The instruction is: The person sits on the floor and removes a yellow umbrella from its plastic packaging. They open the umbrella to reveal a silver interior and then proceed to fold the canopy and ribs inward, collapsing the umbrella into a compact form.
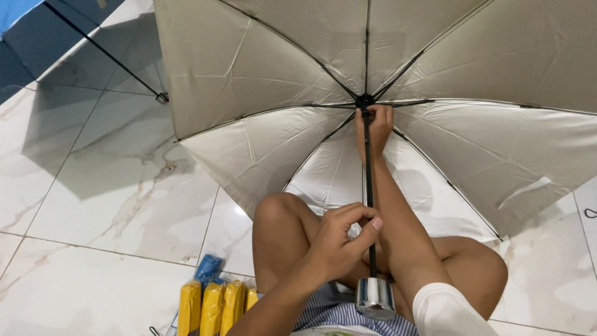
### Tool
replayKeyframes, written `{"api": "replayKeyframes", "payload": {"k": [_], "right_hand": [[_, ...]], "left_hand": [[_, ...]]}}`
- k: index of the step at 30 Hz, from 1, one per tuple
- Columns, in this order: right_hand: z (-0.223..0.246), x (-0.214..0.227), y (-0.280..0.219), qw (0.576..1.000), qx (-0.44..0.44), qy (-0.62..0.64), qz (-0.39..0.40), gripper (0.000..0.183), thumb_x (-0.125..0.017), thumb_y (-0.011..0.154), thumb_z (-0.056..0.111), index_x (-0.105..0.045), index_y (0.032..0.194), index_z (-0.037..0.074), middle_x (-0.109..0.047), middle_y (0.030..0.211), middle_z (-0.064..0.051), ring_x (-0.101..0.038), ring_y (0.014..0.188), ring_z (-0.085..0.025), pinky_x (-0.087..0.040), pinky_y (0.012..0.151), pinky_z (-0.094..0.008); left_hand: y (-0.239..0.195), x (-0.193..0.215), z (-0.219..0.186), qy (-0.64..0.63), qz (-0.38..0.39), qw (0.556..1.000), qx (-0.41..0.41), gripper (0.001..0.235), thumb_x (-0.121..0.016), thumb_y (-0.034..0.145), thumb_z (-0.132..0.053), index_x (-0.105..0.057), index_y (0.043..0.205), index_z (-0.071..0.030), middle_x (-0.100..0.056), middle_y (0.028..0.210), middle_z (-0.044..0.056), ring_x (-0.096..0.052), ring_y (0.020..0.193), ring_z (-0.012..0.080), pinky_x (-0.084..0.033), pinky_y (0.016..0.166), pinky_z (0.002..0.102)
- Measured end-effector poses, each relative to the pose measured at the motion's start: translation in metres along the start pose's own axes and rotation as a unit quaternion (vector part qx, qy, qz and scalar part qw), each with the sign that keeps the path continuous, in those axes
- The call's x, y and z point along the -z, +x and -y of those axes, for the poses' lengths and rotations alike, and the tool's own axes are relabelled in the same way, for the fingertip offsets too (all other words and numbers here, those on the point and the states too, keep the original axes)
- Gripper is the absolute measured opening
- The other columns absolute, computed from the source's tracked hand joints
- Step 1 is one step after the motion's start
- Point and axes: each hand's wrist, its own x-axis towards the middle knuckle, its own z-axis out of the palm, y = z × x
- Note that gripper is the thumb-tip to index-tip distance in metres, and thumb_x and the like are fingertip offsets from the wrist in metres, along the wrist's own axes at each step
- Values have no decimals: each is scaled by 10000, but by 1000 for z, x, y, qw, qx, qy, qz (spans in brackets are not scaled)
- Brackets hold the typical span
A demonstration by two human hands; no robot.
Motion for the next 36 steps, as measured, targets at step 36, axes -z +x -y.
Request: {"api": "replayKeyframes", "payload": {"k": [36], "right_hand": [[-25,78,-13,956,245,-98,130,143,-720,877,174,-657,960,76,-571,912,-66,-635,787,-255,-553,655,-305]], "left_hand": [[42,-31,56,131,-131,902,-390,98,-607,920,-112,-700,933,-87,-461,758,51,-502,647,228,-478,603,339]]}}
